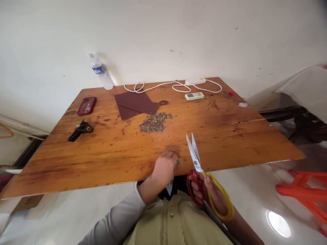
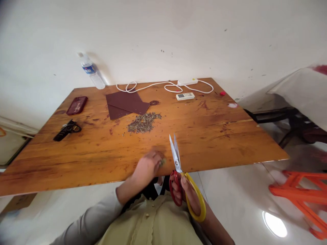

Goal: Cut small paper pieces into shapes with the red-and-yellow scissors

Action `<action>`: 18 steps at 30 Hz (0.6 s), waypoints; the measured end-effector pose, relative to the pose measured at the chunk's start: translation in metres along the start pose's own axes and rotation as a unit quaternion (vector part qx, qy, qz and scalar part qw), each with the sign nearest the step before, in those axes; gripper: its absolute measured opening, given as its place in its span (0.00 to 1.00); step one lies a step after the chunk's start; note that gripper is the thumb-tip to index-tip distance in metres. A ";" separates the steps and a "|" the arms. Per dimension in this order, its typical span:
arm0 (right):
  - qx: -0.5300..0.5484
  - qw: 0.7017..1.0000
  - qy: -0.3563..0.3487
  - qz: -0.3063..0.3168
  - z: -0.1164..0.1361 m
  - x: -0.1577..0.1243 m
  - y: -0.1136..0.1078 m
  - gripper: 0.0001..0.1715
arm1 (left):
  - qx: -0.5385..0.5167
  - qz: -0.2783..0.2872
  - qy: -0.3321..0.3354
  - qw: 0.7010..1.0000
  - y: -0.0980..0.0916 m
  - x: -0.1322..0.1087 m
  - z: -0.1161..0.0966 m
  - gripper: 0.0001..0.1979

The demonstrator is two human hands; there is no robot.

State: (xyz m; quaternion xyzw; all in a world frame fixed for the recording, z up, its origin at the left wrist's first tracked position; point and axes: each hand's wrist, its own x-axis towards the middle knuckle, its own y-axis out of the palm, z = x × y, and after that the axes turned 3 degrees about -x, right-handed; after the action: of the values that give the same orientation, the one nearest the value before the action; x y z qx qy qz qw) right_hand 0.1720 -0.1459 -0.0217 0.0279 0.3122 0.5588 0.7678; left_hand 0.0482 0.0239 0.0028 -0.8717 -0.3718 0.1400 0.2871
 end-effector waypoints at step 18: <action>0.026 0.999 -0.017 0.022 0.009 0.001 -0.011 0.35 | 0.188 -0.199 -0.036 0.961 -0.022 0.083 0.005 0.12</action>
State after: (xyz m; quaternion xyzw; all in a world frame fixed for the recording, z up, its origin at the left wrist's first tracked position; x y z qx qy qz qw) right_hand 0.1856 -0.1464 -0.0192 0.0644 0.3132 0.5670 0.7591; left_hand 0.0901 0.0990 0.0099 -0.7049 -0.5143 0.1785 0.4546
